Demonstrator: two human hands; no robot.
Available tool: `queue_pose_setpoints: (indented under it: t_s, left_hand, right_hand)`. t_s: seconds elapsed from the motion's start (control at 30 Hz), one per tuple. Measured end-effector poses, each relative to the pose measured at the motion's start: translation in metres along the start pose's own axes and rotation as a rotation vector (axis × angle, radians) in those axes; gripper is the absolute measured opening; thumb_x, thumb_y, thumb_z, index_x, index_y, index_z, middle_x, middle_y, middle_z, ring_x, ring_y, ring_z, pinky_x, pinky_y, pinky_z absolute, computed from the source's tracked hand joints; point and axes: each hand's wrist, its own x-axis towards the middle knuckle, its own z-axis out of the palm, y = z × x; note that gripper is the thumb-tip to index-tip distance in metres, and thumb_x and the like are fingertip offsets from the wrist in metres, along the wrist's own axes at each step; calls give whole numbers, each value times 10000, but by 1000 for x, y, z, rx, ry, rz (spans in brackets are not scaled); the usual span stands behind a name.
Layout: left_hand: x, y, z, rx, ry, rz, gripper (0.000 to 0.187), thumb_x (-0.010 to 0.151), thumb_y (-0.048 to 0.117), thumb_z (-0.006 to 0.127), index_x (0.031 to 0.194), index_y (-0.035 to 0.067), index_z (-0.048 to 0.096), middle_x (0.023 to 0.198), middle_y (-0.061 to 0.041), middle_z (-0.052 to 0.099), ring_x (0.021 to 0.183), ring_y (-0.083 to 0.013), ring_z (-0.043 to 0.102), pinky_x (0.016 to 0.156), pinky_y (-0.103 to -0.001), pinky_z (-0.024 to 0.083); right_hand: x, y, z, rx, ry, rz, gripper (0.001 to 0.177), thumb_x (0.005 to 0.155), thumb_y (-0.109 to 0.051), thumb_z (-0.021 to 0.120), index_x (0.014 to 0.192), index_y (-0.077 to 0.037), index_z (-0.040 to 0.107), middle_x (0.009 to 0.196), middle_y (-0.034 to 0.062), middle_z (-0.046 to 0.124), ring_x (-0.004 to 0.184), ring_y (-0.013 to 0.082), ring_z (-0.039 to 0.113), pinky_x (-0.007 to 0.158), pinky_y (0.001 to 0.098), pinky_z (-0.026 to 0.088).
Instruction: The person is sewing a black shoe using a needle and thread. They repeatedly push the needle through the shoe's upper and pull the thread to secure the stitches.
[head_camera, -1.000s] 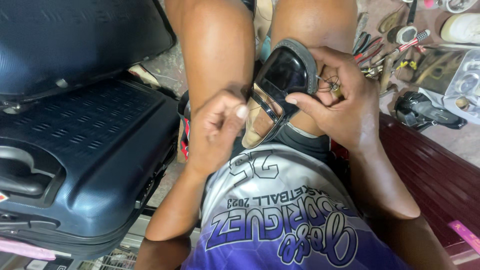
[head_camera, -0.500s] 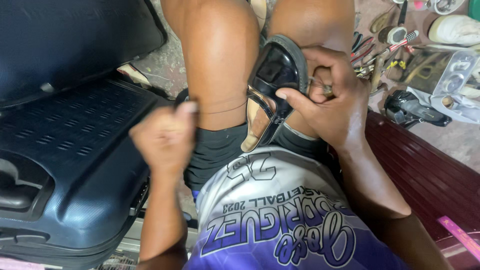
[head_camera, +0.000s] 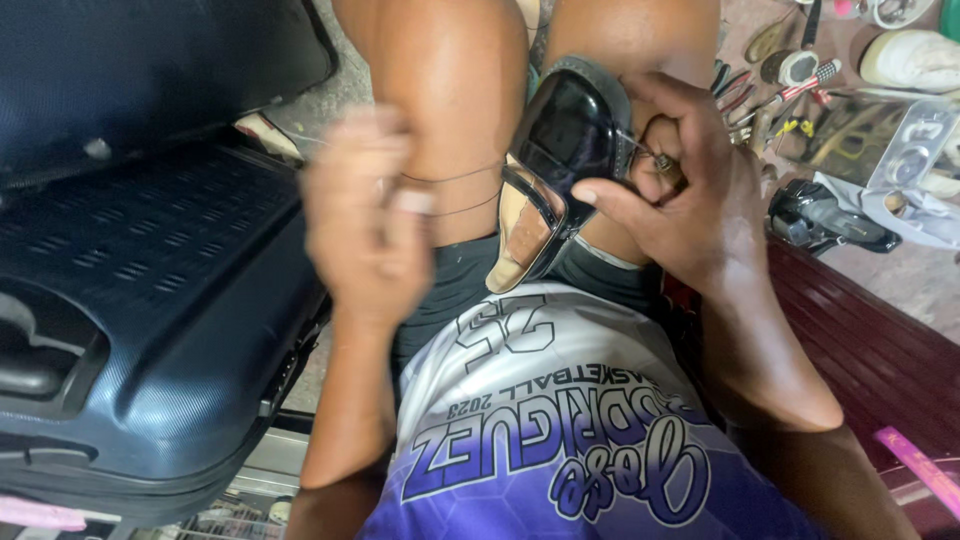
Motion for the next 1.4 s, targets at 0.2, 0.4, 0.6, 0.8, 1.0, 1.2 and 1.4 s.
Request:
queue_pose_setpoints:
  t_s: [0.2,0.4,0.6,0.8,1.0,1.2,1.4]
  left_hand:
    - [15,26,23,114,-127,110,345,937,230,815,1222,74,698,928,-95,623,840,-288,641,716,-391,511]
    - [10,19,34,106,-101,90,374,917,249,842,754,84,548,788,-85,526,734,-282,557,621,-417,442]
    - [12,16,40,115,-97,116,353,933,158,813,721,71,544,799,-83,553,718,-276,555,600,-420,443]
    - [5,15,31,63,-10,12,298,951,24,726,714,35,546,792,-119,528,747,-302,558,681,-411,449]
    - [-2,22,15,-771,-128,-593,207,982,117,492,824,33,595,896,-137,685,660,-230,569,643,-333,470]
    - [5,32,23,-52,-151,-83,133,1032,70,677,1159,35,664,1069,-123,634,980,-306,634,866,-409,509]
    - [13,35,30,69,-180,8,187,934,168,800,931,46,659,934,-133,587,875,-341,581,776,-453,469]
  right_hand:
    - [-6,3,-32,-323,-249,42,1005,781,-455,871,1573,-80,380,843,78,674,629,175,635,571,355,553]
    - [-5,6,-31,-264,31,-213,875,793,-455,883,1493,-100,496,1191,134,689,937,254,685,796,424,595]
    - [15,-17,3,-139,91,-230,814,802,-412,947,1428,-65,561,1273,164,688,1065,276,719,899,374,591]
    - [22,-17,6,-78,96,-270,745,840,-322,952,1395,-50,535,1276,158,691,1109,272,725,954,374,594]
    - [12,-1,-4,-66,-116,46,721,790,-341,921,1356,-47,585,936,87,718,746,169,711,618,322,586]
    - [8,13,-27,185,78,-181,99,1046,-79,715,1073,-48,625,1004,161,690,722,154,608,592,285,467]
    - [19,1,24,854,8,-260,189,1092,-189,638,1000,-44,558,914,47,687,771,103,663,649,261,581]
